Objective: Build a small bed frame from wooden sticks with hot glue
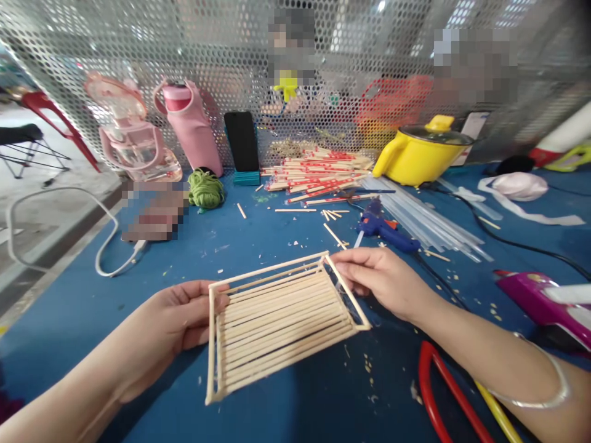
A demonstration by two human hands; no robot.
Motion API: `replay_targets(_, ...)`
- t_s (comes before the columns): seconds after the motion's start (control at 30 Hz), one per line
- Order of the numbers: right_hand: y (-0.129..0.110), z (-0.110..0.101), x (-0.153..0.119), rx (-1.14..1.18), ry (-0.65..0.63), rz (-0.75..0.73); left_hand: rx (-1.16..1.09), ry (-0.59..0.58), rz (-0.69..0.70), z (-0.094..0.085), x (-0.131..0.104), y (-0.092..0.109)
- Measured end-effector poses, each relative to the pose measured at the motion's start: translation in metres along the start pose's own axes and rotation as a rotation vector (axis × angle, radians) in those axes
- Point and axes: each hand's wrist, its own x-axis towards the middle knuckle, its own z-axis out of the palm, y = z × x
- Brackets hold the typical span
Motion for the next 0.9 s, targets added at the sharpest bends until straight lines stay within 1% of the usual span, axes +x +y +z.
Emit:
replay_targets(0.07,0.000,0.000,-0.001,-0.063,0.073,-0.030,0.005,-0.008,-0.005,0.001,-0.001,0.001)
replay_targets(0.1,-0.001,0.000,-0.001,-0.102,0.089,-0.049,0.007,-0.006,-0.007,0.001,-0.001,0.001)
replay_targets(0.23,-0.002,0.004,-0.002,-0.208,0.081,-0.091,0.003,0.003,0.011,0.001,0.001,0.000)
replay_targets(0.4,-0.001,0.008,-0.001,-0.241,0.074,-0.188,-0.015,0.021,0.007,0.001,0.000,0.000)
replay_targets(0.47,-0.001,0.009,0.000,-0.227,0.064,-0.160,-0.019,0.025,0.016,0.002,0.000,0.000)
replay_targets(0.6,-0.001,0.008,0.005,-0.101,0.013,-0.003,-0.052,0.030,0.014,0.002,0.001,-0.001)
replay_targets(0.7,-0.001,0.008,0.007,-0.029,-0.026,0.047,-0.055,0.055,0.026,0.000,0.003,-0.001)
replay_targets(0.77,-0.003,0.007,0.007,-0.061,-0.033,0.047,-0.051,0.072,0.042,-0.002,0.003,-0.001)
replay_targets(0.8,-0.005,0.005,0.008,-0.098,-0.017,0.036,-0.048,0.083,0.052,-0.002,0.003,-0.001)
replay_targets(0.87,-0.015,-0.004,0.009,-0.197,0.053,-0.004,-0.036,0.103,0.077,-0.003,0.003,0.000)
replay_targets(0.9,-0.022,-0.013,0.009,-0.259,0.087,-0.022,-0.026,0.110,0.089,-0.003,0.004,0.001)
